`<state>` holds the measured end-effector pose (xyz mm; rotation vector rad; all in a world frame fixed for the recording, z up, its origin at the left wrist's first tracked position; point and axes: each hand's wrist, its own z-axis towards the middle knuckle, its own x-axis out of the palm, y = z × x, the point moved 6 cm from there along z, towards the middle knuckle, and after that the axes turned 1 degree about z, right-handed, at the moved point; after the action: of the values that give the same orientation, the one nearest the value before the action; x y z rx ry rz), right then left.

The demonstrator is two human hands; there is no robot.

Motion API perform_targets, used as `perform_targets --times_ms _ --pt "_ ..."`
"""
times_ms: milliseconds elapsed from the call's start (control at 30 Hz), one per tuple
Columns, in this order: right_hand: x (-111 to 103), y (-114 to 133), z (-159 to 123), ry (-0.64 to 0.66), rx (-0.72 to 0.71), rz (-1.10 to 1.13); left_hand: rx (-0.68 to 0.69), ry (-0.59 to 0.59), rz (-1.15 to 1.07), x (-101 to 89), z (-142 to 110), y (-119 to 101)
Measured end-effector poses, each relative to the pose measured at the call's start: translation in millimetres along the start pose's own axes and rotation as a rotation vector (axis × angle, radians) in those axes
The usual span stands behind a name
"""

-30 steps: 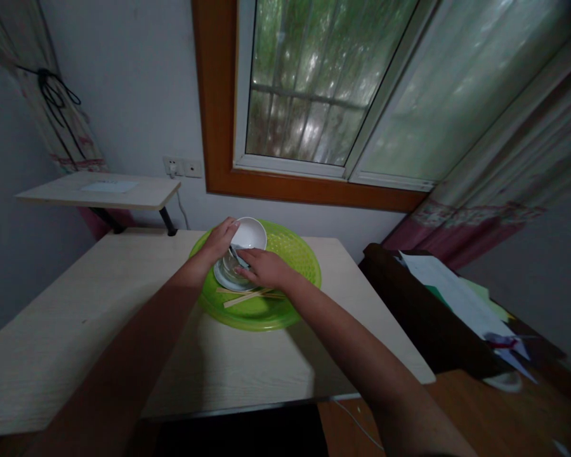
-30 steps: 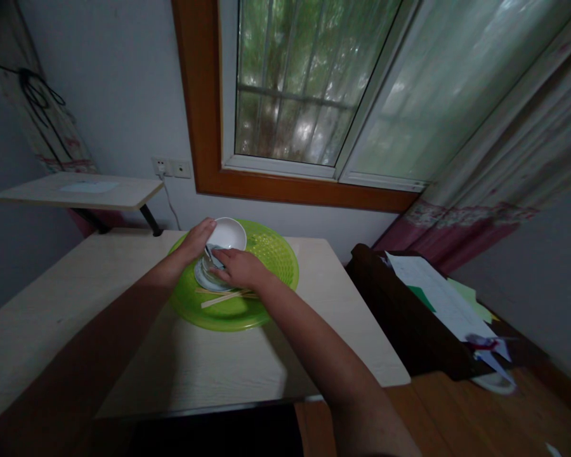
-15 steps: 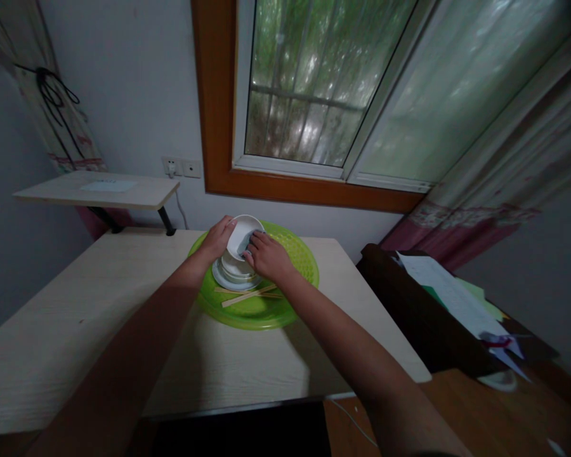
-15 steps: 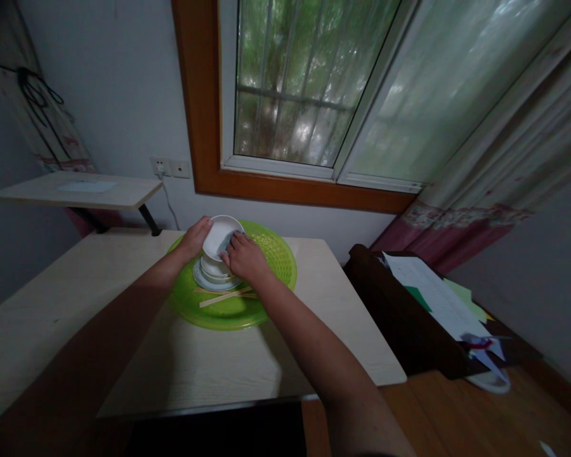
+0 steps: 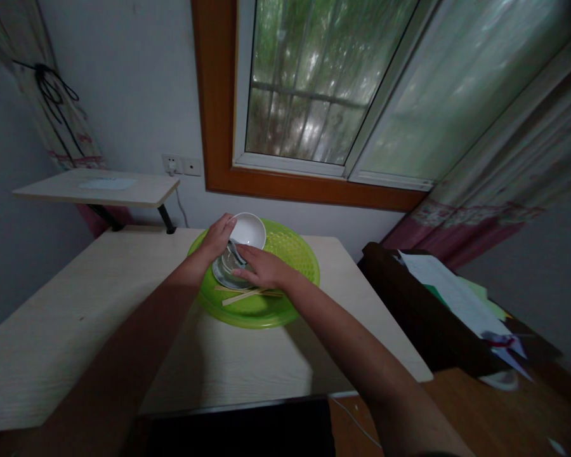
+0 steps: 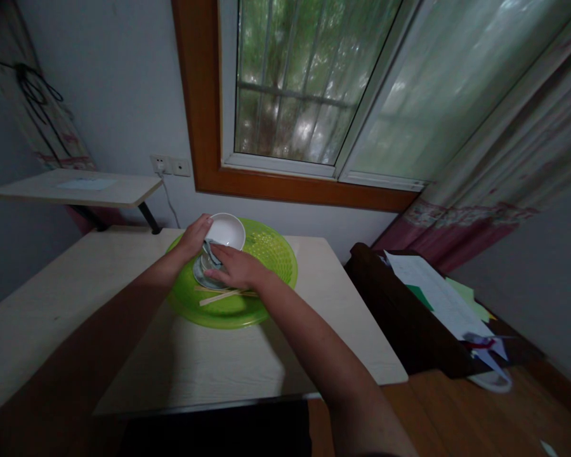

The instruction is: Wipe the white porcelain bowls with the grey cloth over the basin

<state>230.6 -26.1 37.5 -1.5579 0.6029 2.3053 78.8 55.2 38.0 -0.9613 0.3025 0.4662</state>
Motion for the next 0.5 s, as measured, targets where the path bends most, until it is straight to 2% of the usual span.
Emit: perform_targets --times_ms 67,167,300,500 --pt "-3 -1 0 -0.014 -0.003 0.053 0.020 0.014 -0.001 0.3 -1 -3" --pt "-7 -6 2 -0.029 0.066 0.020 0.035 0.012 0.020 -0.1 0 -4" --pt "-8 -13 5 0.003 0.152 -0.178 0.029 0.004 0.031 -0.2 3 -1" --pt "-7 -13 5 -0.012 0.151 -0.390 0.010 -0.013 0.024 -2.4 2 -2"
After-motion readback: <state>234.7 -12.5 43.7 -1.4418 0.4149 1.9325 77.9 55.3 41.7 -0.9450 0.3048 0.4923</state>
